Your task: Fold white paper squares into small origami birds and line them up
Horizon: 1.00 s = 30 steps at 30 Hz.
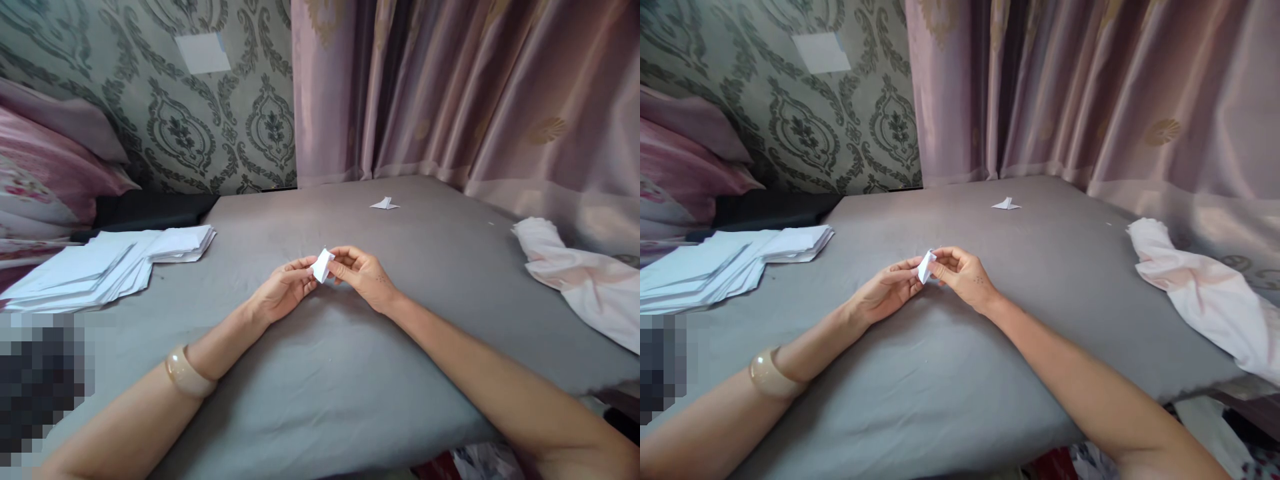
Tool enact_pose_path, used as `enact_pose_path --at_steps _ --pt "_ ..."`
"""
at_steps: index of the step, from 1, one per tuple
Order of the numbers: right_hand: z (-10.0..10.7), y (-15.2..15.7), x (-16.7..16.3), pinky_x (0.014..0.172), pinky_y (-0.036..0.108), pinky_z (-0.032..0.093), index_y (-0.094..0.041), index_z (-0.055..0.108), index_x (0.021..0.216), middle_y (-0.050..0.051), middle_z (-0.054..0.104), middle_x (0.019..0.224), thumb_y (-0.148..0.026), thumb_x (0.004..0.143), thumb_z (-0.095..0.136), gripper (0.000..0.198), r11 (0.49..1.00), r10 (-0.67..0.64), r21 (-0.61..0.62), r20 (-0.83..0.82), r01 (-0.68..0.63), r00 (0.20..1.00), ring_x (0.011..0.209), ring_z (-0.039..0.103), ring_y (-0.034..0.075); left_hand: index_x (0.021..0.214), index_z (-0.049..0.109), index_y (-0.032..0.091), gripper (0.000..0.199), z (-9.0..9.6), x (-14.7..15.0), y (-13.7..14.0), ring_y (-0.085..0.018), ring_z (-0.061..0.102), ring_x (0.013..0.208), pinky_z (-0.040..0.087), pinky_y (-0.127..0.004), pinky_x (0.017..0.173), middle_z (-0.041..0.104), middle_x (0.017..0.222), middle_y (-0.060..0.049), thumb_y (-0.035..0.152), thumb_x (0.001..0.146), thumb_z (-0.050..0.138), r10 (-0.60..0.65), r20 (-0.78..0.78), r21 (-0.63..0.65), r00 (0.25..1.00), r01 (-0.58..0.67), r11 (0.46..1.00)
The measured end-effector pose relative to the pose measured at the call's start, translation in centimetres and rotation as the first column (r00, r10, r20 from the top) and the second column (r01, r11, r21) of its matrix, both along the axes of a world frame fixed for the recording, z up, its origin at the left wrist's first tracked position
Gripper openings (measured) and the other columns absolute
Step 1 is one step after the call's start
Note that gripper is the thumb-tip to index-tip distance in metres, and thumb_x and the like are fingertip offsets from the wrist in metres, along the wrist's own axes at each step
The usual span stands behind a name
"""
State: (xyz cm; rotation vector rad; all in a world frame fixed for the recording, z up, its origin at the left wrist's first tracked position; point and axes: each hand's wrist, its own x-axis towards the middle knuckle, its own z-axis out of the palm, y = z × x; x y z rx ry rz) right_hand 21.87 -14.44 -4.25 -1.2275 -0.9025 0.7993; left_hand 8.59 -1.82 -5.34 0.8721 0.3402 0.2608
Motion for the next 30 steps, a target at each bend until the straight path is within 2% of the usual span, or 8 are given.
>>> enact_pose_path --at_steps 6,10,13,15,18,20,26,30 --pt "0.5 -0.2 -0.2 0.061 0.027 0.050 -0.020 0.064 0.090 0.001 0.067 0.080 -0.032 0.073 0.069 0.023 1.000 -0.019 -0.019 -0.012 0.018 1.000 0.074 0.063 0.014 0.090 0.069 0.015 0.020 0.4 0.0 -0.4 -0.010 0.061 0.076 0.048 -0.021 0.071 0.066 0.085 -0.003 0.007 0.072 0.070 0.086 -0.042 0.026 0.995 -0.085 0.996" --pt "0.2 -0.1 0.0 0.058 0.026 0.048 -0.019 0.064 0.086 0.000 0.067 0.073 -0.024 0.068 0.066 0.019 0.990 -0.103 -0.095 0.022 0.105 0.994 0.068 0.062 0.013 0.092 0.067 0.017 0.020 0.1 0.0 -0.8 -0.011 0.059 0.078 0.045 -0.021 0.069 0.065 0.089 -0.002 0.014 0.072 0.072 0.173 -0.015 0.240 0.985 -0.165 0.957" --pt "-0.1 0.1 0.1 0.059 0.026 0.049 -0.018 0.064 0.086 0.001 0.070 0.079 -0.024 0.065 0.068 0.021 0.984 -0.122 -0.124 0.063 0.129 0.991 0.069 0.063 0.014 0.098 0.066 0.019 0.021 0.0 -0.2 -1.3 -0.011 0.058 0.078 0.043 -0.022 0.071 0.064 0.090 -0.002 0.023 0.078 0.069 0.177 0.006 0.487 0.984 -0.157 0.859" --pt "-0.5 0.2 0.1 0.063 0.028 0.050 -0.019 0.064 0.086 0.003 0.072 0.084 -0.026 0.066 0.070 0.023 0.985 -0.122 -0.109 0.097 0.132 0.988 0.073 0.065 0.015 0.103 0.065 0.020 0.024 0.0 -0.4 -1.7 -0.013 0.059 0.084 0.045 -0.024 0.077 0.063 0.100 -0.004 0.028 0.080 0.068 0.148 0.002 0.611 0.989 -0.118 0.783" --pt "-1.1 0.4 0.1 0.071 0.031 0.051 -0.019 0.064 0.087 0.004 0.072 0.086 -0.027 0.069 0.069 0.020 0.984 -0.154 -0.066 0.172 0.168 0.973 0.079 0.066 0.018 0.110 0.063 0.024 0.041 0.1 -0.4 -2.3 -0.020 0.054 0.109 0.044 -0.030 0.091 0.052 0.126 -0.007 0.027 0.071 0.077 0.134 0.076 0.743 0.988 -0.146 0.654" --pt "-1.4 0.5 0.1 0.073 0.033 0.052 -0.020 0.063 0.088 0.003 0.071 0.084 -0.027 0.072 0.069 0.019 0.977 -0.193 -0.047 0.230 0.209 0.954 0.081 0.067 0.019 0.114 0.060 0.025 0.052 0.0 -0.4 -2.6 -0.023 0.050 0.117 0.043 -0.032 0.096 0.049 0.130 -0.008 0.023 0.066 0.081 0.137 0.134 0.779 0.981 -0.190 0.598" --pt "-1.9 0.6 -0.3 0.071 0.032 0.052 -0.023 0.056 0.096 0.003 0.069 0.086 -0.032 0.077 0.067 0.025 0.968 -0.236 0.001 0.336 0.250 0.912 0.076 0.066 0.017 0.100 0.063 0.018 0.024 0.3 0.0 -3.0 -0.018 0.060 0.092 0.046 -0.028 0.083 0.065 0.103 -0.007 0.026 0.078 0.069 0.264 0.096 0.689 0.960 -0.255 0.678" --pt "-1.4 0.3 -0.6 0.067 0.031 0.051 -0.022 0.053 0.107 0.003 0.065 0.089 -0.042 0.077 0.068 0.039 0.974 -0.218 0.011 0.319 0.226 0.922 0.070 0.062 0.015 0.099 0.066 0.015 0.023 0.8 -0.3 -2.7 -0.014 0.058 0.077 0.044 -0.025 0.074 0.067 0.090 -0.005 0.028 0.080 0.065 0.334 0.074 0.638 0.940 -0.302 0.708"
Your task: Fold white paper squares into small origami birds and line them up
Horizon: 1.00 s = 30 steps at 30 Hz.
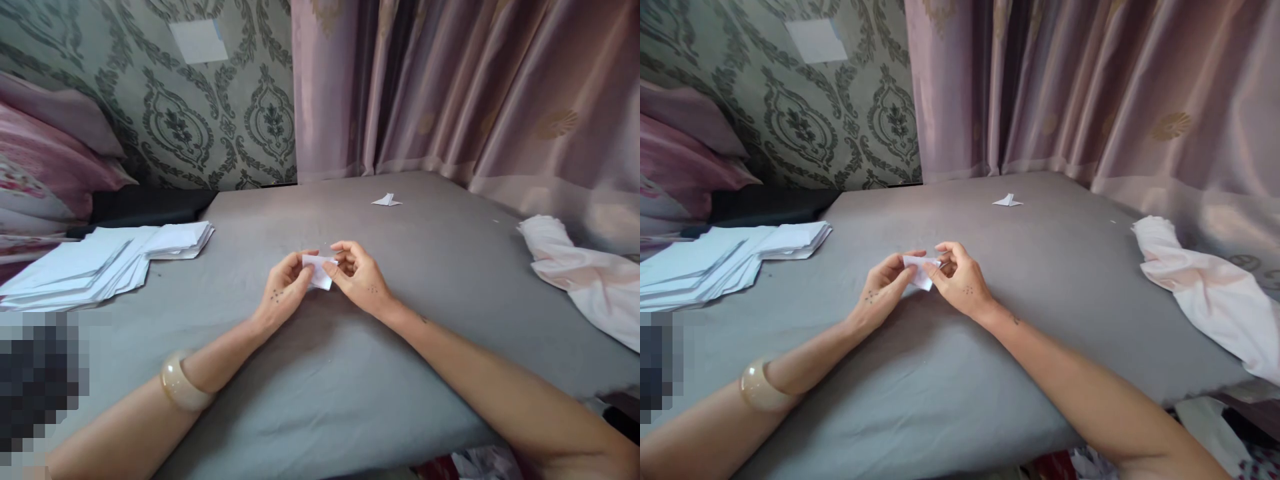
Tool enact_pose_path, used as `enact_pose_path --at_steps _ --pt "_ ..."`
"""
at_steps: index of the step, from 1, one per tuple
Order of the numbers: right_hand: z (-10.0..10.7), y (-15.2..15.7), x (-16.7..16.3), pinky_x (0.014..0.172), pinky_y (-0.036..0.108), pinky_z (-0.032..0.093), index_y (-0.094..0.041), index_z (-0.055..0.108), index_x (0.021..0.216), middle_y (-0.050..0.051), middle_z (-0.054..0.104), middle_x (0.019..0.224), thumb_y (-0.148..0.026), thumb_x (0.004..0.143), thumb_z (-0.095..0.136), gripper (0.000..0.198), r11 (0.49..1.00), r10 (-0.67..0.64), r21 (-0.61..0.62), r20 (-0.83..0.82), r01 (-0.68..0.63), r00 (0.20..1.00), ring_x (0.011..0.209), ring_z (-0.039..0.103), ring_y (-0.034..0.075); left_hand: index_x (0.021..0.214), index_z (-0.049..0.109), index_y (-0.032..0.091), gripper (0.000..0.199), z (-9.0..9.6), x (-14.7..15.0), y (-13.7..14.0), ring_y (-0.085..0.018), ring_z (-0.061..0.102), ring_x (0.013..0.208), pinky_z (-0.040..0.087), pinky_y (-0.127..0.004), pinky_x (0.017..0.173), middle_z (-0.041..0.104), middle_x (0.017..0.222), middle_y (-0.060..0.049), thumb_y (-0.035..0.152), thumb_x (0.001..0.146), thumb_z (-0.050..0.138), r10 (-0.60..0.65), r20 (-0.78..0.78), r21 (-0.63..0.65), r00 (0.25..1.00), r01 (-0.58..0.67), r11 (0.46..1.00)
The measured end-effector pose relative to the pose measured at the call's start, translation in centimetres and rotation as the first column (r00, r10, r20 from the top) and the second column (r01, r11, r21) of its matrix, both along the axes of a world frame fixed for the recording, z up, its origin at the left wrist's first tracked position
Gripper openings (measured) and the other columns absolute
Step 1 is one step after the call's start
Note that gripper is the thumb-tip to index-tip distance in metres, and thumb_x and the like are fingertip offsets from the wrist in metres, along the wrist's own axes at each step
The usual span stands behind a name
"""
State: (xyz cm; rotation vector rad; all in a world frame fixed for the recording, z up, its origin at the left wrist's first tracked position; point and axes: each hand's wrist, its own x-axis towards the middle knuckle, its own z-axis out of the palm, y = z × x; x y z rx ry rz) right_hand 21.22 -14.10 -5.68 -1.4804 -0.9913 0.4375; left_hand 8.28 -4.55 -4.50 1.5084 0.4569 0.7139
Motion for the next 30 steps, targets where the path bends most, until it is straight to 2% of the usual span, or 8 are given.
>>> enact_pose_path --at_steps 7,14,17,20,23,26,28,30 --pt "0.7 -0.1 -0.3 0.062 0.030 0.052 -0.023 0.053 0.103 0.000 0.063 0.079 -0.044 0.078 0.067 0.036 0.984 0.177 0.025 -0.184 -0.176 0.967 0.063 0.061 0.013 0.095 0.064 0.017 0.023 -0.9 0.2 0.9 -0.013 0.059 0.078 0.043 -0.024 0.072 0.067 0.092 -0.005 0.033 0.079 0.068 -0.021 0.115 -0.148 0.993 0.038 0.988" --pt "0.6 -0.1 -0.1 0.063 0.028 0.053 -0.024 0.060 0.096 -0.001 0.065 0.076 -0.035 0.079 0.066 0.021 0.980 0.196 0.058 -0.180 -0.188 0.964 0.066 0.063 0.013 0.091 0.062 0.016 0.024 -0.7 0.3 1.0 -0.012 0.059 0.075 0.044 -0.024 0.070 0.067 0.088 -0.003 0.026 0.072 0.074 -0.029 0.106 -0.244 0.994 0.054 0.968" --pt "0.7 -0.1 0.1 0.061 0.028 0.053 -0.024 0.063 0.092 -0.002 0.067 0.074 -0.036 0.079 0.065 0.017 0.989 0.149 0.050 -0.178 -0.142 0.973 0.066 0.063 0.013 0.093 0.064 0.017 0.028 -0.8 0.3 1.0 -0.012 0.060 0.074 0.045 -0.025 0.072 0.067 0.084 -0.001 0.021 0.068 0.076 -0.046 0.085 -0.251 0.995 0.066 0.966" --pt "0.5 -0.1 0.3 0.060 0.028 0.052 -0.024 0.065 0.093 -0.001 0.068 0.076 -0.036 0.079 0.064 0.018 0.993 0.118 0.016 -0.158 -0.117 0.980 0.066 0.063 0.014 0.092 0.066 0.015 0.028 -0.9 0.4 1.2 -0.016 0.063 0.080 0.047 -0.029 0.077 0.068 0.085 -0.003 0.024 0.068 0.076 -0.001 0.115 -0.314 0.993 0.038 0.949" --pt "-0.1 0.1 0.5 0.064 0.029 0.052 -0.023 0.067 0.093 0.001 0.071 0.084 -0.035 0.082 0.061 0.017 0.994 0.108 -0.021 -0.081 -0.110 0.991 0.071 0.064 0.015 0.089 0.065 0.014 0.024 -0.9 0.7 1.6 -0.020 0.065 0.087 0.050 -0.032 0.080 0.070 0.088 -0.006 0.023 0.069 0.073 0.058 0.123 -0.411 0.991 -0.002 0.912" --pt "-0.6 0.3 0.6 0.072 0.032 0.052 -0.024 0.067 0.095 0.003 0.071 0.092 -0.032 0.085 0.056 0.017 0.994 0.085 -0.069 0.084 -0.080 0.993 0.079 0.064 0.016 0.084 0.063 0.014 0.018 -0.9 1.0 2.2 -0.019 0.066 0.084 0.052 -0.032 0.077 0.069 0.085 -0.005 0.014 0.067 0.069 0.131 0.105 -0.502 0.986 -0.062 0.863" --pt "-0.6 0.3 0.6 0.078 0.033 0.051 -0.024 0.067 0.097 0.004 0.068 0.097 -0.028 0.087 0.053 0.018 0.995 0.073 -0.076 0.235 -0.057 0.969 0.085 0.063 0.017 0.082 0.062 0.013 0.017 -0.9 1.1 2.5 -0.018 0.066 0.081 0.053 -0.030 0.075 0.069 0.083 -0.005 0.010 0.066 0.066 0.151 0.093 -0.553 0.984 -0.075 0.830" --pt "-0.2 0.2 0.3 0.088 0.035 0.048 -0.023 0.067 0.097 0.006 0.064 0.101 -0.026 0.087 0.053 0.017 0.999 0.046 -0.043 0.389 -0.032 0.920 0.094 0.061 0.018 0.084 0.062 0.012 0.020 -0.8 1.2 2.5 -0.018 0.066 0.080 0.053 -0.029 0.074 0.069 0.085 -0.006 0.009 0.065 0.068 0.130 0.094 -0.571 0.987 -0.053 0.819"
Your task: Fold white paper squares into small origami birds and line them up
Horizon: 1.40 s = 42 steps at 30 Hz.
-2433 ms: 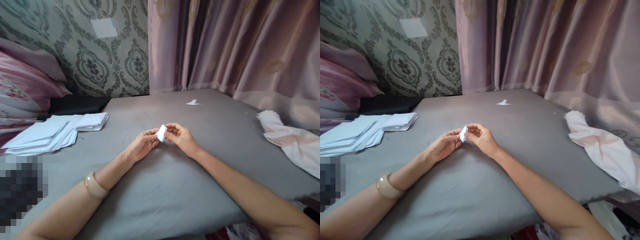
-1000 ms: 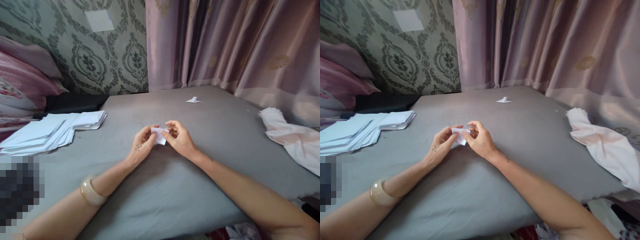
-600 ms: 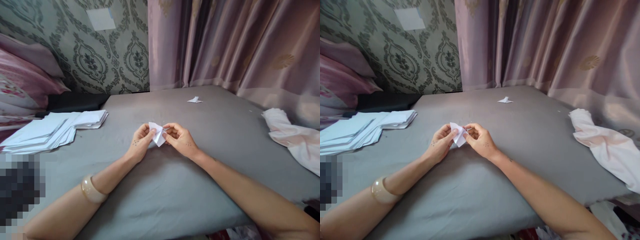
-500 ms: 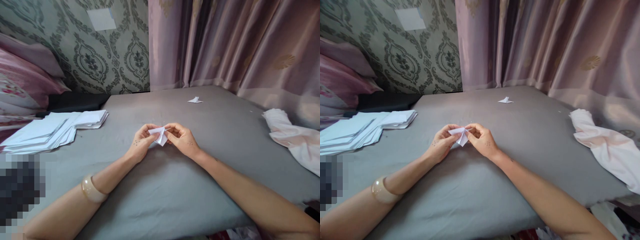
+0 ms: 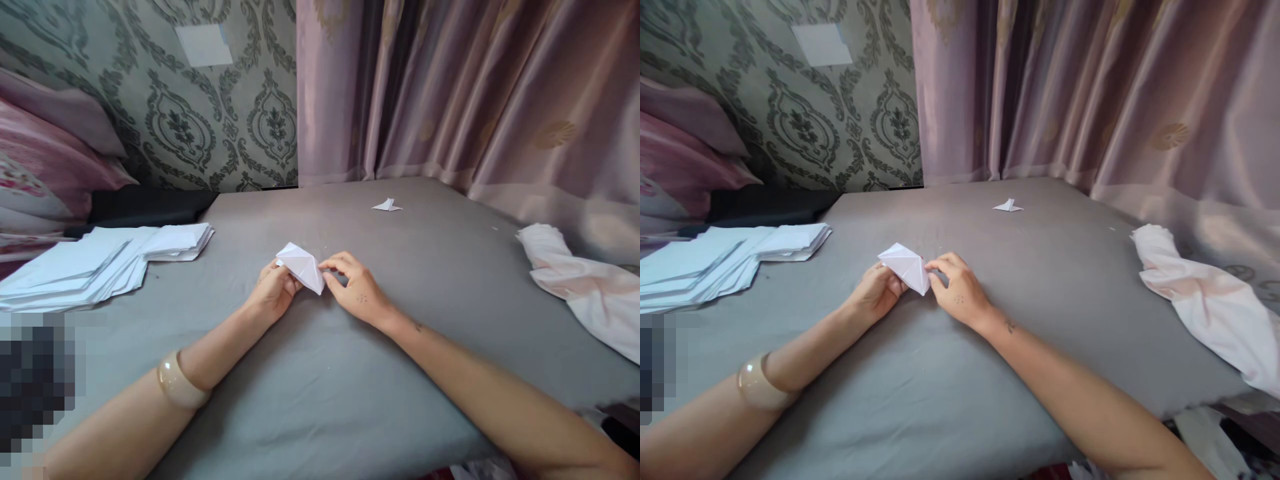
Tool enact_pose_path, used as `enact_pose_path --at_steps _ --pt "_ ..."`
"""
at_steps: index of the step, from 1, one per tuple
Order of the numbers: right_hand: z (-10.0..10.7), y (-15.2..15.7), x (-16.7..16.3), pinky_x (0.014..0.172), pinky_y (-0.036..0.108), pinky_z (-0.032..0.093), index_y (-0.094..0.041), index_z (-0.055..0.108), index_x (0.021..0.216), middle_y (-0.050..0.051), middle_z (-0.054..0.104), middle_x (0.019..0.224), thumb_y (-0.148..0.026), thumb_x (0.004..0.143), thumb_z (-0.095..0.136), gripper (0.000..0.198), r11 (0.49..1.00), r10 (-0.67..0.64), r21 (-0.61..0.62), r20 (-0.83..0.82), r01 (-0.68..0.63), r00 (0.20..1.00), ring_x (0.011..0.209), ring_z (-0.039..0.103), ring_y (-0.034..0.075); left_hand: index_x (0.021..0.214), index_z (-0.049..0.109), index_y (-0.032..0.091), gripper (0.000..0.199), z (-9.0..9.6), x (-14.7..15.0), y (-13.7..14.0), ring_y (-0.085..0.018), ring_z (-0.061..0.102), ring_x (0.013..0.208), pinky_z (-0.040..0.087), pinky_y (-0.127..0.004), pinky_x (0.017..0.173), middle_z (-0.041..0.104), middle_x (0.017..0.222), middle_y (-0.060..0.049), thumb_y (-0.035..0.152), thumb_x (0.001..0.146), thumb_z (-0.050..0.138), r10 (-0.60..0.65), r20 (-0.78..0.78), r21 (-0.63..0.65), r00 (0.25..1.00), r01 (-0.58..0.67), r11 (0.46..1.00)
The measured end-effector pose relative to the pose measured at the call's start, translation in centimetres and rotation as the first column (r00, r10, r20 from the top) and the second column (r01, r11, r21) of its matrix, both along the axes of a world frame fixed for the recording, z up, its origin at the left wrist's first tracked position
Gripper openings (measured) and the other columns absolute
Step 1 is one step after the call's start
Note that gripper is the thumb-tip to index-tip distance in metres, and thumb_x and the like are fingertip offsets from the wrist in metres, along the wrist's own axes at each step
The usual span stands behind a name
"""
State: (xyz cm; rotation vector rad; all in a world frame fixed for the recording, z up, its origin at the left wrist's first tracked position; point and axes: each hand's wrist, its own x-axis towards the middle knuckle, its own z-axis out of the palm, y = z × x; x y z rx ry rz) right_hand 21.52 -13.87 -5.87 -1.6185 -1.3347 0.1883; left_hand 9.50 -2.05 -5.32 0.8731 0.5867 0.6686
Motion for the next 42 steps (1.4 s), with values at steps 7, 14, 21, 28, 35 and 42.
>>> enact_pose_path --at_steps 7,14,21,28,35,42 --pt "1.2 -0.5 -1.6 0.093 0.040 0.045 -0.021 0.060 0.105 0.009 0.059 0.106 -0.047 0.080 0.065 0.037 0.999 0.020 -0.043 0.145 -0.014 0.989 0.105 0.056 0.024 0.094 0.069 0.015 0.033 0.4 -0.3 -1.5 -0.020 0.066 0.085 0.052 -0.031 0.079 0.072 0.094 -0.007 0.019 0.064 0.080 -0.130 -0.056 0.149 0.990 0.138 0.979" --pt "0.4 0.0 -1.2 0.069 0.029 0.045 -0.020 0.060 0.086 0.004 0.060 0.083 -0.038 0.087 0.054 0.019 0.997 -0.048 -0.052 0.008 0.048 0.999 0.074 0.056 0.016 0.094 0.071 0.015 0.033 -0.1 -0.6 -1.4 -0.020 0.067 0.084 0.050 -0.028 0.074 0.073 0.096 -0.007 0.029 0.065 0.081 -0.046 -0.118 0.314 0.992 0.081 0.946" --pt "0.0 0.3 0.4 0.061 0.026 0.045 -0.017 0.061 0.088 0.001 0.066 0.078 -0.039 0.084 0.055 0.023 0.992 -0.110 -0.094 -0.359 0.082 0.927 0.070 0.060 0.015 0.101 0.068 0.012 0.043 0.0 -0.4 -1.2 -0.021 0.068 0.083 0.051 -0.031 0.078 0.073 0.096 -0.010 0.030 0.065 0.081 -0.131 -0.110 0.236 0.985 0.154 0.959" --pt "-0.5 0.3 1.1 0.066 0.028 0.050 -0.018 0.044 0.123 -0.001 0.067 0.074 -0.032 0.083 0.055 0.043 0.978 -0.154 -0.192 -0.413 0.080 0.898 0.066 0.064 0.015 0.103 0.064 0.012 0.044 -0.8 -0.5 0.0 -0.016 0.066 0.070 0.048 -0.025 0.066 0.072 0.089 -0.008 0.043 0.073 0.072 -0.028 -0.172 0.259 0.985 0.073 0.963" --pt "0.2 -0.2 0.8 0.065 0.028 0.045 -0.025 0.056 0.112 -0.004 0.063 0.067 -0.027 0.087 0.048 0.026 0.956 -0.151 -0.265 -0.069 0.128 0.986 0.063 0.059 0.015 0.103 0.057 0.012 0.042 -0.8 -0.6 0.9 -0.015 0.063 0.065 0.047 -0.025 0.061 0.068 0.076 -0.004 0.040 0.074 0.068 0.077 -0.301 0.392 0.951 0.050 0.919" --pt "-0.9 0.2 1.2 0.087 0.033 0.045 -0.023 0.063 0.111 0.005 0.068 0.108 -0.021 0.089 0.047 0.027 0.957 -0.054 -0.272 0.183 0.104 0.982 0.096 0.060 0.018 0.126 0.043 0.017 0.051 -1.6 -0.9 3.0 -0.012 0.054 0.060 0.046 -0.023 0.057 0.055 0.066 0.005 0.030 0.079 0.057 0.175 -0.388 0.630 0.905 0.122 0.767"
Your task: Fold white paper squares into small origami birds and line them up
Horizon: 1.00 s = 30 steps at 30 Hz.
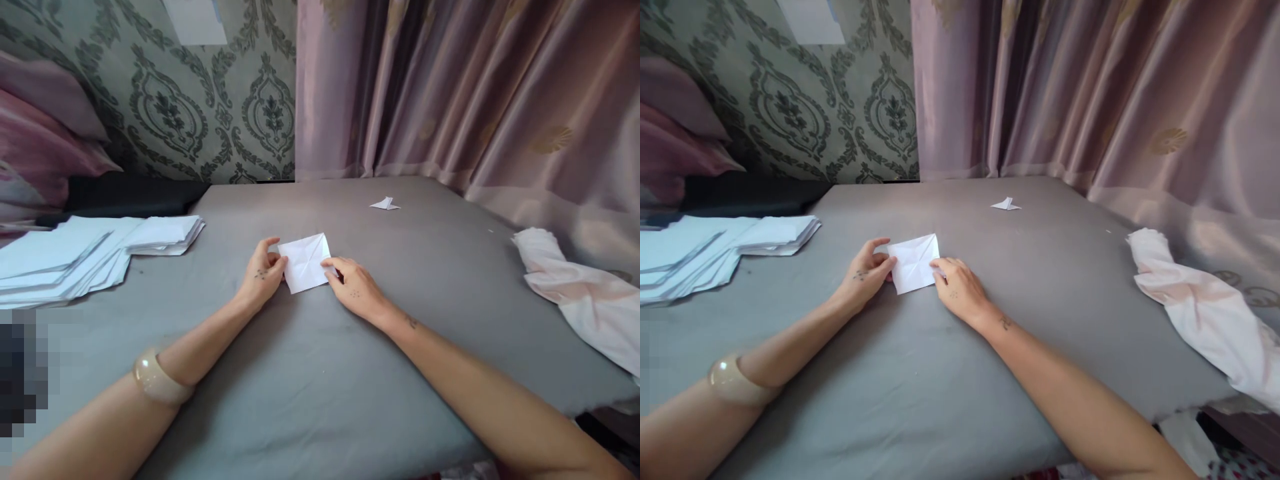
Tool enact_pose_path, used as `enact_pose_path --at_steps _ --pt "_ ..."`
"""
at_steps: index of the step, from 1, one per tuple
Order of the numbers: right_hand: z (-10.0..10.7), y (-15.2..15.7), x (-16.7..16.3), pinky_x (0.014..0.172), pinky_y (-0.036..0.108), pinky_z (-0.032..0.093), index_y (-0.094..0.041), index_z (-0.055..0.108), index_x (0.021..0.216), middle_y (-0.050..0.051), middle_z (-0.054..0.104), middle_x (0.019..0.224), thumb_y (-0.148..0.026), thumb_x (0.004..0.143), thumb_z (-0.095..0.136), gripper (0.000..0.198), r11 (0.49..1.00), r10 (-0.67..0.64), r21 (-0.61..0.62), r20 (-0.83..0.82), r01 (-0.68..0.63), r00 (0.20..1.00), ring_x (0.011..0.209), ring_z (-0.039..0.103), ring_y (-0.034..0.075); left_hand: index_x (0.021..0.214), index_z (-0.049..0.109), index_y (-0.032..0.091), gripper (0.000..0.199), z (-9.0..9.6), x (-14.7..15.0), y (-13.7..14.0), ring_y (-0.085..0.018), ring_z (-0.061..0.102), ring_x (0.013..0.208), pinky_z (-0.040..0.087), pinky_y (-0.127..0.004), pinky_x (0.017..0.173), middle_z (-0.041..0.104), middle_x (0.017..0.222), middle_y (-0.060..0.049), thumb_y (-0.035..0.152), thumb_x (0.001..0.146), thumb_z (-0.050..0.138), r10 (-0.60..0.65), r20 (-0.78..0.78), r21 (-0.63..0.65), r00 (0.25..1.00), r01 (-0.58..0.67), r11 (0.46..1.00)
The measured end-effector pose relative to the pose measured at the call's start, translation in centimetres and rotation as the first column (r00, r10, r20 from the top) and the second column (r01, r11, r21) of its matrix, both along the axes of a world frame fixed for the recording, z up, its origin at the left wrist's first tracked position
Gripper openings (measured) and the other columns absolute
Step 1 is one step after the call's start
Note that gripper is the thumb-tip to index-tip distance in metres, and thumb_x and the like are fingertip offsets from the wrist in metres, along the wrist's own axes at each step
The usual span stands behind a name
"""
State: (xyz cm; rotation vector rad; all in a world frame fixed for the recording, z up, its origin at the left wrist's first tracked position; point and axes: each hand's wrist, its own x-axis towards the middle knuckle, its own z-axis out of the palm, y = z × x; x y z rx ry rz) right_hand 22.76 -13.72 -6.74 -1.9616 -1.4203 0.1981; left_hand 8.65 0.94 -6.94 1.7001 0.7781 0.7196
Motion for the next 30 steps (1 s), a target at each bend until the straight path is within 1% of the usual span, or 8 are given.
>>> enact_pose_path --at_steps 3,8,10,14,17,23,28,30 --pt "0.0 -0.1 -0.1 0.091 0.035 0.045 -0.020 0.062 0.114 0.008 0.064 0.108 -0.021 0.087 0.051 0.030 0.999 0.023 -0.043 0.074 -0.020 0.997 0.105 0.055 0.021 0.130 0.042 0.020 0.054 -0.6 -0.1 0.8 -0.012 0.055 0.064 0.047 -0.025 0.063 0.057 0.074 0.003 0.025 0.078 0.056 -0.029 -0.039 0.110 0.999 0.033 0.993" --pt "0.2 -0.4 -0.1 0.092 0.036 0.046 -0.017 0.064 0.110 0.011 0.056 0.113 -0.027 0.084 0.056 0.029 0.997 -0.010 -0.076 0.108 0.018 0.994 0.106 0.055 0.023 0.131 0.043 0.021 0.058 -0.9 -0.5 1.5 -0.014 0.058 0.079 0.050 -0.034 0.076 0.056 0.104 -0.007 0.017 0.075 0.057 0.047 -0.191 0.330 0.980 0.019 0.944" --pt "0.2 -0.4 0.0 0.092 0.036 0.047 -0.018 0.064 0.108 0.011 0.054 0.116 -0.028 0.083 0.056 0.028 0.997 -0.010 -0.079 0.099 0.018 0.995 0.107 0.055 0.023 0.128 0.047 0.019 0.054 -0.7 -0.8 1.4 -0.020 0.056 0.096 0.048 -0.040 0.084 0.050 0.118 -0.012 0.016 0.076 0.059 0.094 -0.244 0.505 0.965 0.044 0.862" --pt "0.3 -0.5 0.1 0.094 0.036 0.046 -0.020 0.065 0.107 0.010 0.055 0.115 -0.029 0.084 0.056 0.027 0.997 0.003 -0.082 0.090 0.004 0.996 0.108 0.054 0.022 0.108 0.061 0.018 0.024 0.4 -1.0 0.4 -0.027 0.048 0.115 0.038 -0.047 0.099 0.052 0.125 -0.013 0.024 0.085 0.057 0.067 -0.259 0.774 0.964 0.165 0.611" --pt "0.3 -0.5 0.2 0.096 0.035 0.044 -0.019 0.065 0.108 0.009 0.056 0.113 -0.029 0.085 0.056 0.027 0.996 0.013 -0.084 0.097 -0.005 0.995 0.109 0.054 0.022 0.104 0.063 0.021 0.025 0.7 -0.9 -0.3 -0.025 0.054 0.111 0.036 -0.045 0.099 0.064 0.114 -0.009 0.040 0.088 0.058 -0.138 -0.378 0.762 0.916 0.392 0.515" --pt "0.3 -0.6 0.2 0.094 0.037 0.045 -0.019 0.064 0.110 0.010 0.058 0.115 -0.029 0.087 0.054 0.027 0.996 0.018 -0.094 0.115 -0.008 0.993 0.110 0.053 0.024 0.111 0.060 0.018 0.033 0.3 -1.0 -0.1 -0.025 0.059 0.111 0.044 -0.039 0.095 0.065 0.116 -0.011 0.043 0.089 0.054 -0.208 -0.485 0.685 0.849 0.517 0.513" --pt "0.0 -0.6 0.3 0.095 0.038 0.045 -0.020 0.064 0.112 0.010 0.059 0.113 -0.027 0.089 0.052 0.027 0.998 0.035 -0.061 0.156 -0.026 0.987 0.109 0.053 0.024 0.113 0.058 0.015 0.029 1.2 -1.4 -0.5 -0.025 0.060 0.111 0.047 -0.041 0.095 0.065 0.116 -0.014 0.019 0.092 0.038 -0.183 -0.613 0.704 0.769 0.636 0.316" --pt "0.0 -0.7 0.3 0.093 0.038 0.045 -0.021 0.063 0.114 0.010 0.059 0.112 -0.026 0.090 0.050 0.028 0.998 0.043 -0.057 0.178 -0.034 0.983 0.107 0.053 0.024 0.117 0.056 0.013 0.036 1.7 -1.5 -0.7 -0.027 0.059 0.112 0.047 -0.042 0.096 0.063 0.119 -0.015 0.010 0.086 0.040 -0.180 -0.638 0.698 0.749 0.661 0.276"
